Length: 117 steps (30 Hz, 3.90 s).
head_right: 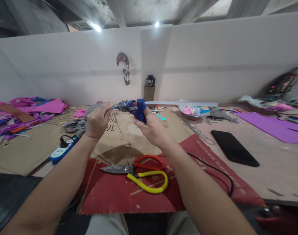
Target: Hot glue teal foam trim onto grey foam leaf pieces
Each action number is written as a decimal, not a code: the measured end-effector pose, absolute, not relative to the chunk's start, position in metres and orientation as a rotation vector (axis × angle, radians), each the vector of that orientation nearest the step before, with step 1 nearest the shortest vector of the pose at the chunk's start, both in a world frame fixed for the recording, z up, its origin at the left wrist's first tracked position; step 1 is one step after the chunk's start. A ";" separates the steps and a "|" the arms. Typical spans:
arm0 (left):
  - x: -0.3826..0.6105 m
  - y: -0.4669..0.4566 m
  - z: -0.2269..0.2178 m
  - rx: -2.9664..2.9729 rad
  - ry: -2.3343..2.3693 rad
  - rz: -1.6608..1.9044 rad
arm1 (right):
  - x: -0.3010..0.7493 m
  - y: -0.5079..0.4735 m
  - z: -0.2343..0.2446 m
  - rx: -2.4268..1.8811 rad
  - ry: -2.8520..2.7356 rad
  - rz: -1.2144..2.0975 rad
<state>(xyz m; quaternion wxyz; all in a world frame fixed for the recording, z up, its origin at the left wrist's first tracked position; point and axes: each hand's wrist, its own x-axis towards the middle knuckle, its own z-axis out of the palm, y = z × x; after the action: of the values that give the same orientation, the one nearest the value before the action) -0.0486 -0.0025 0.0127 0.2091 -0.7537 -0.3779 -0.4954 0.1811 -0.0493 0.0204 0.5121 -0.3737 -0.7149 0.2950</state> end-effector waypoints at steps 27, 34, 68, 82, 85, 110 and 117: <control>-0.035 0.013 -0.004 -2.339 -1.889 -2.519 | 0.175 -0.018 -0.005 -0.735 -1.093 1.509; -0.032 0.009 -0.001 -2.373 -1.924 -2.506 | 0.168 -0.020 -0.006 -0.756 -1.236 1.344; -0.020 -0.017 0.014 -2.377 -1.651 -2.204 | 0.114 -0.018 0.000 -0.797 -1.397 1.149; -0.018 -0.012 0.011 -2.508 -1.799 -2.706 | 0.130 -0.016 -0.002 -0.919 -1.474 0.720; -0.017 -0.012 0.012 -2.495 -1.778 -2.738 | 0.131 -0.016 -0.001 -0.916 -1.450 0.712; -0.017 -0.016 0.017 -2.651 -1.762 -2.632 | 0.136 -0.021 0.008 -0.939 -1.402 0.697; -0.016 -0.016 0.017 -2.622 -1.811 -2.645 | 0.136 -0.020 0.007 -0.928 -1.424 0.675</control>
<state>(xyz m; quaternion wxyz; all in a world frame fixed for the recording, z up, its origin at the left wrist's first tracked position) -0.0162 -0.0160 0.0166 -0.4795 -0.5556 -0.3837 -0.5605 0.1364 -0.0195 0.0065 0.6101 -0.4021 -0.6169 0.2924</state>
